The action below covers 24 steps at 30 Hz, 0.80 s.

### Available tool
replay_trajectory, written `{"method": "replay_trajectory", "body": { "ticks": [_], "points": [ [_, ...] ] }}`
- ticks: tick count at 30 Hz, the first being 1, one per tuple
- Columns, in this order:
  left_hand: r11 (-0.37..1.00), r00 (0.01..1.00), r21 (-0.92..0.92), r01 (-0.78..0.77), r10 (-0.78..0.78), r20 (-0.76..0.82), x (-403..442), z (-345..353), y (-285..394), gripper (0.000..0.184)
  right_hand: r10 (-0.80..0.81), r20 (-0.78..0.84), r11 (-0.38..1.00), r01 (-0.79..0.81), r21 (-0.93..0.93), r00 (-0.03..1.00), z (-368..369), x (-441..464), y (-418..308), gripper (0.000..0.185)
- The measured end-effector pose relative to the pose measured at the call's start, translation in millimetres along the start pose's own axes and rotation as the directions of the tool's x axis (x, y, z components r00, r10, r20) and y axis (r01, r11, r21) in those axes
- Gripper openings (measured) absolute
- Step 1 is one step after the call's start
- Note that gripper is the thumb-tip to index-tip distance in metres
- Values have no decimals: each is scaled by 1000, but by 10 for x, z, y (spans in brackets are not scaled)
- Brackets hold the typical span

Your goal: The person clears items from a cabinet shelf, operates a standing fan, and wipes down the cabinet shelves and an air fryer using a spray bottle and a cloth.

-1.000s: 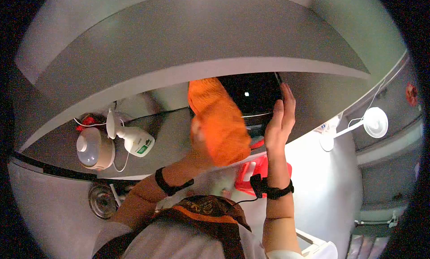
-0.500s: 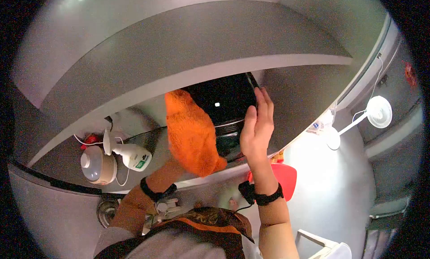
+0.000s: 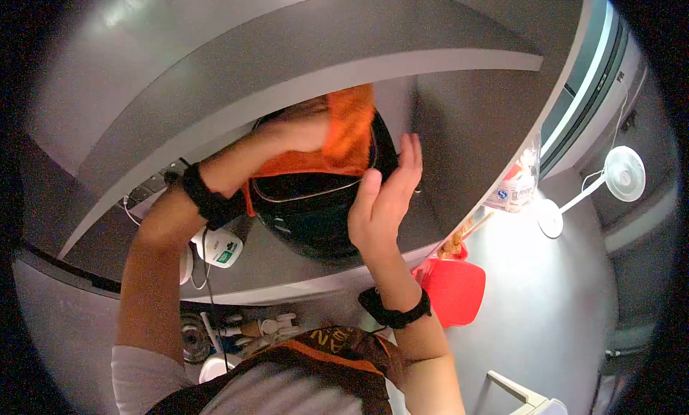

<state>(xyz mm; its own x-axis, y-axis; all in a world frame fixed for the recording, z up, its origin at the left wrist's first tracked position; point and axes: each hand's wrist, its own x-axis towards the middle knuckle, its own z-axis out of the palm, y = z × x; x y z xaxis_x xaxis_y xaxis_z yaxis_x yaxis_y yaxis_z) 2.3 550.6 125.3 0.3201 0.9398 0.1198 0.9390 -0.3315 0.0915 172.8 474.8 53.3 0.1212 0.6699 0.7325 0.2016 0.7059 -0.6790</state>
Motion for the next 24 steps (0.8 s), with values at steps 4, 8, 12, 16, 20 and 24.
{"method": "replay_trajectory", "body": {
  "ticks": [4,8,12,16,20,24],
  "points": [
    [917,926,131,-377,378,19,-216,-235,689,57,5,-136,991,13,130,991,31,-48,44,55],
    [864,854,40,-503,503,-133,-693,-39,874,63,98,-100,960,-67,271,990,46,-106,116,51],
    [939,932,88,-334,343,-121,-1255,-128,928,61,100,-66,945,-74,317,993,49,-153,67,61],
    [977,978,171,-128,152,-139,-1577,-188,636,57,6,-13,961,-2,278,1000,-5,-96,22,83],
    [984,965,59,170,-154,-213,-1333,-230,208,53,-22,4,969,20,245,1000,-14,-100,15,83],
    [968,972,-87,234,-235,6,-780,-506,120,55,-85,-21,968,88,233,996,-18,-82,17,68]
  ]
}}
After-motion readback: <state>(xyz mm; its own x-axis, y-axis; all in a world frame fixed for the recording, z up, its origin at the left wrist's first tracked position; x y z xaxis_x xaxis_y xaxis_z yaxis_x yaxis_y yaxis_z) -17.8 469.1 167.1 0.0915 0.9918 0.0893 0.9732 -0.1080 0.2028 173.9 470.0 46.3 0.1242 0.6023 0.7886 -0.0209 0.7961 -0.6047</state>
